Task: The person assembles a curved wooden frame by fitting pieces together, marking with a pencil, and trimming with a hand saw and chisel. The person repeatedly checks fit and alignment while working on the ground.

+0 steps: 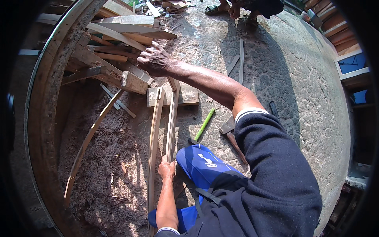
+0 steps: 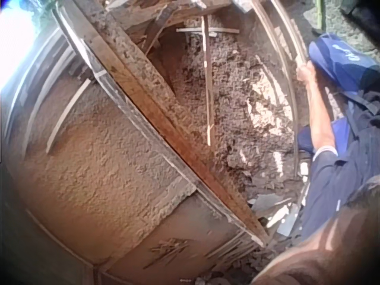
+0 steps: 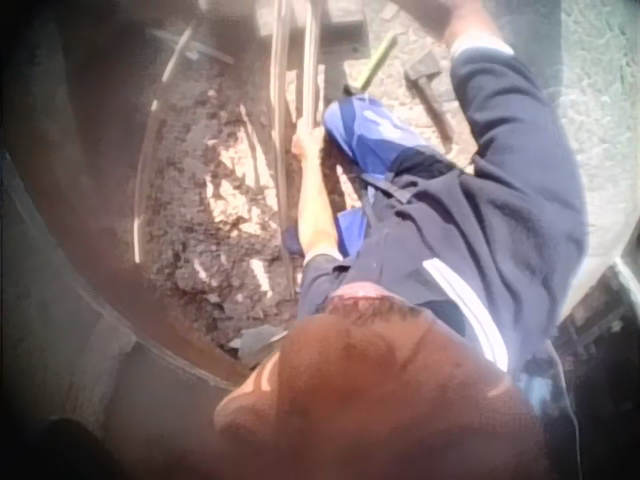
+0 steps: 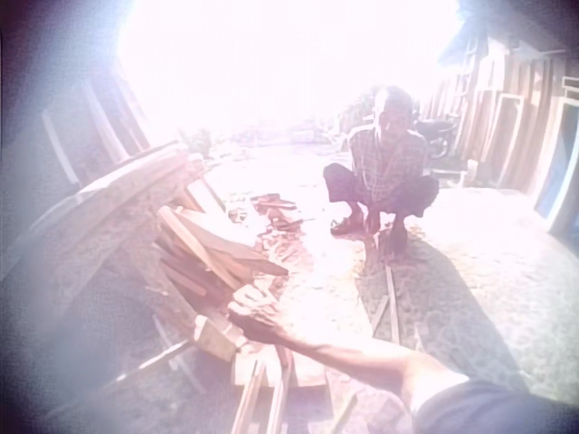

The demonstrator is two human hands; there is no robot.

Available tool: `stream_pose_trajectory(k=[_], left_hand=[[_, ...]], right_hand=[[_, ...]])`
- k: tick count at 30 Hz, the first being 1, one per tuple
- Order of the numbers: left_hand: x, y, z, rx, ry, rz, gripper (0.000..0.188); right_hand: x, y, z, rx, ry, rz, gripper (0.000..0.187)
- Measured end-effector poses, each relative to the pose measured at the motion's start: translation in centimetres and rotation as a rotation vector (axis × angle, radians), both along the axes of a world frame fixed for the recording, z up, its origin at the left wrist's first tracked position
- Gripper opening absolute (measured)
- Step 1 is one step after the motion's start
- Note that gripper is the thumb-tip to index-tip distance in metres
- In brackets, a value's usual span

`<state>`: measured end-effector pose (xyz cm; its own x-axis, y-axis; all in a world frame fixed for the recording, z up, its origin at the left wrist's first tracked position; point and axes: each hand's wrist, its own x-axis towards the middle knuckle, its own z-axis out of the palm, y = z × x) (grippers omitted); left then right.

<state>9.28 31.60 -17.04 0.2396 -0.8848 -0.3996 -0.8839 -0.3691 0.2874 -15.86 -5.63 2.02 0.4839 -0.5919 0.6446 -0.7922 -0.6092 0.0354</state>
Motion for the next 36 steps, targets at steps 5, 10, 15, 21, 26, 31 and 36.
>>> stream_pose_trajectory(k=[5,10,15,21,26,31,36], left_hand=[[0.0,0.1,0.0,0.017,0.04,0.012,0.047],[-0.1,-0.3,0.1,0.119,-0.008,0.041,0.051],[0.2,1.8,0.3,-0.109,0.146,0.063,0.042],[2.9,13.5,8.1,-0.561,0.021,0.258,0.06],[9.2,33.6,16.0,-0.829,-0.361,0.754,0.039],[12.7,50.3,20.2,-0.828,-0.524,1.376,0.031],[15.9,56.4,25.5,-0.631,-0.955,1.07,0.027]], right_hand=[[-0.7,-1.0,0.8,-0.015,0.089,0.029,0.021],[0.8,1.6,0.8,-0.03,0.07,0.084,0.024],[8.6,18.6,-6.7,0.47,0.253,0.68,0.042],[16.7,33.5,-19.4,0.689,0.505,0.998,0.05],[24.1,40.0,-23.0,0.725,0.713,1.092,0.037],[27.3,40.8,-21.0,0.872,0.885,1.143,0.048],[26.3,39.4,-20.2,0.858,0.958,1.121,0.054]])
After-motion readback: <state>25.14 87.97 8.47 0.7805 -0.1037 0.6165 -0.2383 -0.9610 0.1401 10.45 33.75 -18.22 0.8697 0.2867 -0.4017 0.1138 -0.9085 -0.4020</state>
